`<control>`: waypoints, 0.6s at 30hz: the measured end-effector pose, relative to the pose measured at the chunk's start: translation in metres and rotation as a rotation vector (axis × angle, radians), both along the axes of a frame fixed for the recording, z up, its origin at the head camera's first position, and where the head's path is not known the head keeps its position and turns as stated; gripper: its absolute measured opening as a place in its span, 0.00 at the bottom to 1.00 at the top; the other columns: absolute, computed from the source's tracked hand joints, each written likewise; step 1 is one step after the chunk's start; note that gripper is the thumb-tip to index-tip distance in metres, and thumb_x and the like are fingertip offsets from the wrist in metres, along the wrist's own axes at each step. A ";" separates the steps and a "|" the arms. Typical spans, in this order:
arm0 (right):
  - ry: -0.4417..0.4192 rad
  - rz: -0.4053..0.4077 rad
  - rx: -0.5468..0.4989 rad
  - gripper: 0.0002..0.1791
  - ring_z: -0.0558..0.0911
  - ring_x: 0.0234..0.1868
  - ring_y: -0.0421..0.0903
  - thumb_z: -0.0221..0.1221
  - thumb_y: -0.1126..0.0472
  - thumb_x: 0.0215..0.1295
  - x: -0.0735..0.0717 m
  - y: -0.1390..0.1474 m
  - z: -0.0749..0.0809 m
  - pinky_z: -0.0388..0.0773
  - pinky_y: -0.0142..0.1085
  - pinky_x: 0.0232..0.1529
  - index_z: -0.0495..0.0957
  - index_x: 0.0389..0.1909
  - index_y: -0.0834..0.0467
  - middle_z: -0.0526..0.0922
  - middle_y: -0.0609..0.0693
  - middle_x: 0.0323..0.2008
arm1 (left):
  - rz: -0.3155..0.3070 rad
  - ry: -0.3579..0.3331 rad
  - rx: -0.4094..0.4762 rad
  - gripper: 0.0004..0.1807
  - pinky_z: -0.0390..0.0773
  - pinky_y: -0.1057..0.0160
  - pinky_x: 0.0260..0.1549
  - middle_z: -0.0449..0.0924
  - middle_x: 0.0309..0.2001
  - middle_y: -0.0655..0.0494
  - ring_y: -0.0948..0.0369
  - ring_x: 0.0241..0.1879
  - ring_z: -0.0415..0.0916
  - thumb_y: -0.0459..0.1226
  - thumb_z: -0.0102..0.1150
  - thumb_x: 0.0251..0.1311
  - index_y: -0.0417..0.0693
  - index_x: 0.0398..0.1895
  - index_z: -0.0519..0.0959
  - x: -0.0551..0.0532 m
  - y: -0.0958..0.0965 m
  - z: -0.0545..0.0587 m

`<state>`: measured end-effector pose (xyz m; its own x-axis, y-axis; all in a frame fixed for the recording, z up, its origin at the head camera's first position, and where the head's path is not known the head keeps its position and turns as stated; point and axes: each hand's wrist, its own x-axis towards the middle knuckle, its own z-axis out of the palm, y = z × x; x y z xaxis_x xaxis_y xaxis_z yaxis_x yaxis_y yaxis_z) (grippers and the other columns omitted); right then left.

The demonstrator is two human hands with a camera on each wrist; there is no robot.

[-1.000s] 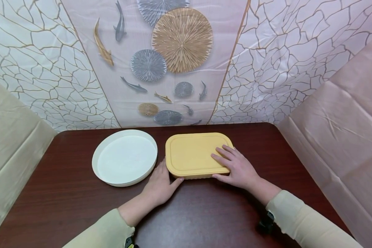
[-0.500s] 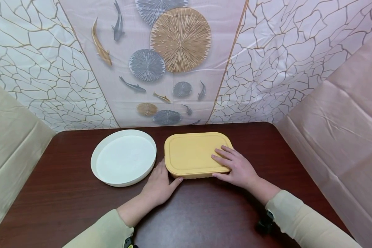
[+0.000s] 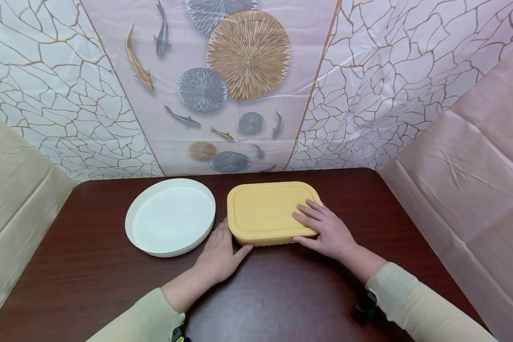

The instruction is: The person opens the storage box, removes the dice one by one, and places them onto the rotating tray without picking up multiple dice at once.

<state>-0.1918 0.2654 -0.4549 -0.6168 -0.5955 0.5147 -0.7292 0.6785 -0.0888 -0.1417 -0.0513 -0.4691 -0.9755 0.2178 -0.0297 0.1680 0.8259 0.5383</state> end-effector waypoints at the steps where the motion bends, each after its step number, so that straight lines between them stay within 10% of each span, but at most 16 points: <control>1: 0.004 -0.002 -0.002 0.39 0.71 0.67 0.59 0.47 0.26 0.66 0.000 0.000 0.000 0.66 0.56 0.64 0.80 0.61 0.51 0.78 0.53 0.62 | -0.001 0.003 0.002 0.54 0.52 0.47 0.72 0.48 0.76 0.36 0.45 0.76 0.46 0.62 0.52 0.66 0.36 0.78 0.40 0.000 0.000 0.000; 18: 0.118 0.011 -0.115 0.37 0.78 0.60 0.58 0.51 0.28 0.64 -0.001 0.000 0.002 0.71 0.47 0.62 0.85 0.54 0.54 0.83 0.52 0.55 | -0.002 -0.004 -0.001 0.54 0.51 0.48 0.72 0.48 0.76 0.36 0.45 0.76 0.45 0.62 0.51 0.67 0.36 0.78 0.40 0.000 0.000 0.000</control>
